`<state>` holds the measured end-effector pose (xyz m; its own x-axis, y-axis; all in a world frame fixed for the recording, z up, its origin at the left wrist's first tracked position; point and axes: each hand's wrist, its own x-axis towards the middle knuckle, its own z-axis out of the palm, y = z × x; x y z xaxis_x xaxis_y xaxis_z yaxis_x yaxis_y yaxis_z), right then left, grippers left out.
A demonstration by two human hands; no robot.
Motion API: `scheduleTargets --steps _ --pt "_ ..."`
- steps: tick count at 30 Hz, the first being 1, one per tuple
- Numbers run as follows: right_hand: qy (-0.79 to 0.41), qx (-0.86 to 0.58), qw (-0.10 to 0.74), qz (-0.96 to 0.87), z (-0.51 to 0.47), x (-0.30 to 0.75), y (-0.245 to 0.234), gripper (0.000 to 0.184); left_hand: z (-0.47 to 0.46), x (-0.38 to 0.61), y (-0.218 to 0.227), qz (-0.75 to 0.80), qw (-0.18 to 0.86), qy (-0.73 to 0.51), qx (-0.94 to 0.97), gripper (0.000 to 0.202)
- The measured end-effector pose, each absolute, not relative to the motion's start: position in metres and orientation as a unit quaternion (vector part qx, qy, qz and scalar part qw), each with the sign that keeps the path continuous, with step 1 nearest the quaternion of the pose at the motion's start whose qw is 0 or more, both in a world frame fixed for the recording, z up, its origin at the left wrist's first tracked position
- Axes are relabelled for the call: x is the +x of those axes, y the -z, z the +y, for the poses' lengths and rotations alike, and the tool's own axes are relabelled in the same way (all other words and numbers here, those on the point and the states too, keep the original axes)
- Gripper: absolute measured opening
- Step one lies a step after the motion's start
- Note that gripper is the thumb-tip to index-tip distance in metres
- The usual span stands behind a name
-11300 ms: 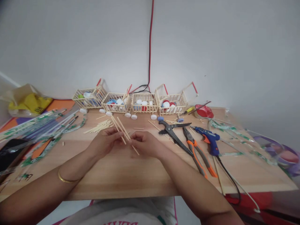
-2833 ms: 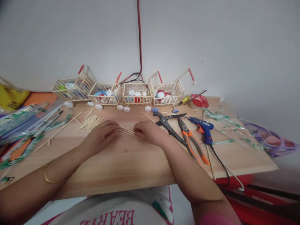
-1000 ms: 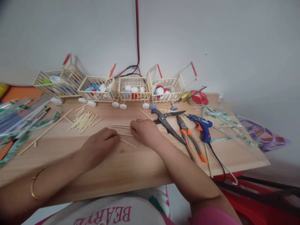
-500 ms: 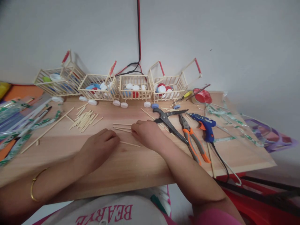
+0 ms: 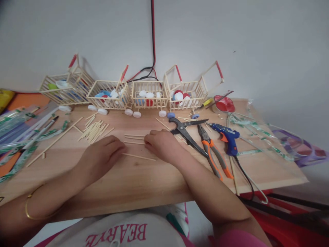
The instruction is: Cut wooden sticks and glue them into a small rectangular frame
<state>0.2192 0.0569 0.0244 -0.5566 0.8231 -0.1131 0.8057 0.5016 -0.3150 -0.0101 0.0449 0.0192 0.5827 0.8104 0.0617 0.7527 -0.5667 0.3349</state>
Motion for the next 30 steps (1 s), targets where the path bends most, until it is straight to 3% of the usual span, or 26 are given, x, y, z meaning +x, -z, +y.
scheduleTargets --steps 5,11,20,30 --pt "-0.179 -0.478 0.067 -0.858 0.056 0.227 -0.029 0.014 0.053 -0.023 -0.026 0.476 0.131 -0.098 0.864 0.023" --pt "-0.170 -0.505 0.059 -0.844 0.058 0.242 -0.041 0.012 0.053 -0.023 -0.024 0.438 0.176 -0.048 0.880 0.024" --pt "-0.147 -0.534 0.102 -0.826 0.066 0.244 -0.031 0.013 0.063 -0.023 -0.012 0.418 0.156 -0.185 0.876 0.024" --pt "-0.112 -0.529 0.088 -0.837 0.071 0.236 -0.013 0.017 0.066 -0.023 -0.003 0.419 0.121 -0.179 0.882 0.026"
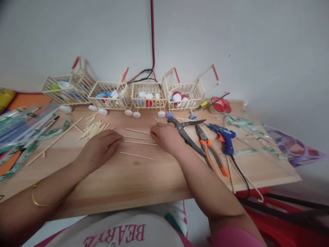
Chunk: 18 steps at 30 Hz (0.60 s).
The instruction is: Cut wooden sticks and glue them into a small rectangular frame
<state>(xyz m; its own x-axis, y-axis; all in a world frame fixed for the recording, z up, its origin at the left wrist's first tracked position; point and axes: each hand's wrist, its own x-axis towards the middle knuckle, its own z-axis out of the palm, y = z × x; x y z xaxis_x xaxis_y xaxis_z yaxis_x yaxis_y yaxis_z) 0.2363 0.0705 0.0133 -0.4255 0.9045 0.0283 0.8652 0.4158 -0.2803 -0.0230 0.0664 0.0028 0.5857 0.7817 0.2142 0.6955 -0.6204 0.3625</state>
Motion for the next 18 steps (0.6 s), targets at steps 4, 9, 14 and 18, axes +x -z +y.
scheduleTargets --steps 4,9,14,18 --pt "-0.111 -0.529 0.112 -0.834 0.069 0.237 -0.015 0.016 0.068 -0.025 -0.002 0.423 0.086 -0.161 0.888 0.025" --pt "-0.142 -0.500 0.129 -0.845 0.067 0.240 -0.021 0.014 0.075 -0.028 -0.004 0.448 0.035 -0.121 0.885 0.025" --pt "-0.159 -0.510 0.116 -0.837 0.066 0.242 -0.028 0.013 0.081 -0.032 -0.006 0.476 -0.002 -0.113 0.872 0.027" --pt "-0.177 -0.505 0.091 -0.840 0.062 0.248 -0.039 0.014 0.079 -0.033 -0.008 0.478 0.008 -0.138 0.867 0.027"
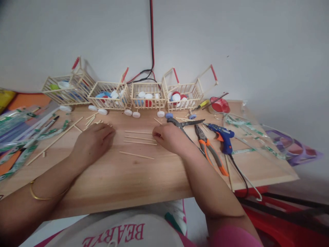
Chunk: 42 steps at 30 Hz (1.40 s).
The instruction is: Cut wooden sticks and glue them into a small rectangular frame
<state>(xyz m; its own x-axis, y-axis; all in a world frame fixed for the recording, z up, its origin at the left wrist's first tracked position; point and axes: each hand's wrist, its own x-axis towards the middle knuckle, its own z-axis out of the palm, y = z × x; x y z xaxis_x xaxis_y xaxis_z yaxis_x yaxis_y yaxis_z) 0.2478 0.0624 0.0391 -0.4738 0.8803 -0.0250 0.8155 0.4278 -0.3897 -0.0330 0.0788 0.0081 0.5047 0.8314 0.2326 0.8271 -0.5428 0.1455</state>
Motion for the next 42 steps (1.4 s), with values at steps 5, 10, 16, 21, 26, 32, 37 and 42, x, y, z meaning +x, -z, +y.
scheduleTargets --steps 5,10,16,21,26,32,37,42 --pt "-0.210 -0.502 0.012 -0.839 0.056 0.256 -0.051 0.016 0.067 -0.026 -0.012 0.396 0.126 -0.161 0.895 0.023" --pt "-0.191 -0.515 -0.012 -0.836 0.055 0.253 -0.046 0.012 0.057 -0.019 -0.014 0.340 0.176 -0.112 0.917 0.023" --pt "-0.167 -0.527 -0.026 -0.833 0.056 0.247 -0.040 0.009 0.055 -0.015 -0.011 0.333 0.146 -0.073 0.929 0.025" --pt "-0.157 -0.520 -0.024 -0.839 0.056 0.247 -0.038 0.008 0.055 -0.014 -0.011 0.332 0.136 -0.071 0.931 0.027" --pt "-0.152 -0.524 -0.034 -0.837 0.055 0.245 -0.039 0.008 0.054 -0.013 -0.011 0.334 0.130 -0.068 0.931 0.027" --pt "-0.147 -0.522 -0.039 -0.839 0.055 0.244 -0.040 0.009 0.052 -0.012 -0.011 0.332 0.144 -0.064 0.930 0.028" --pt "-0.150 -0.524 -0.033 -0.838 0.055 0.245 -0.040 0.008 0.052 -0.013 -0.010 0.338 0.148 -0.063 0.927 0.028" --pt "-0.160 -0.523 -0.020 -0.837 0.055 0.247 -0.037 0.008 0.054 -0.016 -0.009 0.344 0.153 -0.074 0.923 0.024"
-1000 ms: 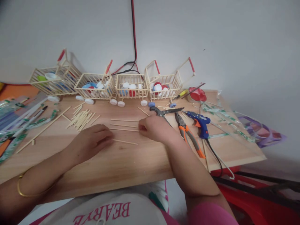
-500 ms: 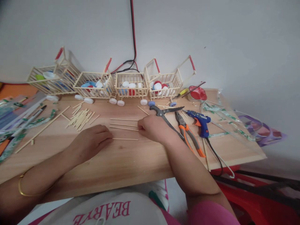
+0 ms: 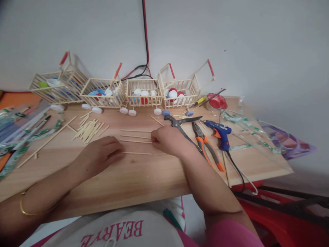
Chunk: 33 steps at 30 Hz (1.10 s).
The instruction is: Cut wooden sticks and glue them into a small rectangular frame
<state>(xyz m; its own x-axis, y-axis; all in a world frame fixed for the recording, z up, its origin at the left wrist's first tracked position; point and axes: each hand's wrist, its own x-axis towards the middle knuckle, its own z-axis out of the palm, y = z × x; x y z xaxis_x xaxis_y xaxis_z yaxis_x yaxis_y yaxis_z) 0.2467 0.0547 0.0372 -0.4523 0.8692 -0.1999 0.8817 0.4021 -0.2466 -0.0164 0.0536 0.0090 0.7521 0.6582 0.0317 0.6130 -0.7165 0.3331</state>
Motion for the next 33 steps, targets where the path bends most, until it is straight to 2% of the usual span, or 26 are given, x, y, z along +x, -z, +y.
scheduleTargets --steps 5,11,23,33 --pt "0.182 0.516 -0.002 0.837 0.056 0.251 -0.038 0.007 0.056 -0.018 -0.013 0.356 0.182 -0.117 0.909 0.024" --pt "0.150 0.547 -0.102 0.817 0.062 0.254 -0.045 0.014 0.065 -0.021 -0.015 0.412 0.148 -0.216 0.873 0.021" --pt "0.165 0.482 -0.075 0.857 0.070 0.239 -0.018 0.014 0.076 -0.026 -0.002 0.413 0.108 -0.183 0.886 0.026" --pt "0.122 0.493 -0.121 0.853 0.075 0.236 -0.011 0.011 0.087 -0.038 -0.008 0.485 -0.034 -0.115 0.866 0.027"
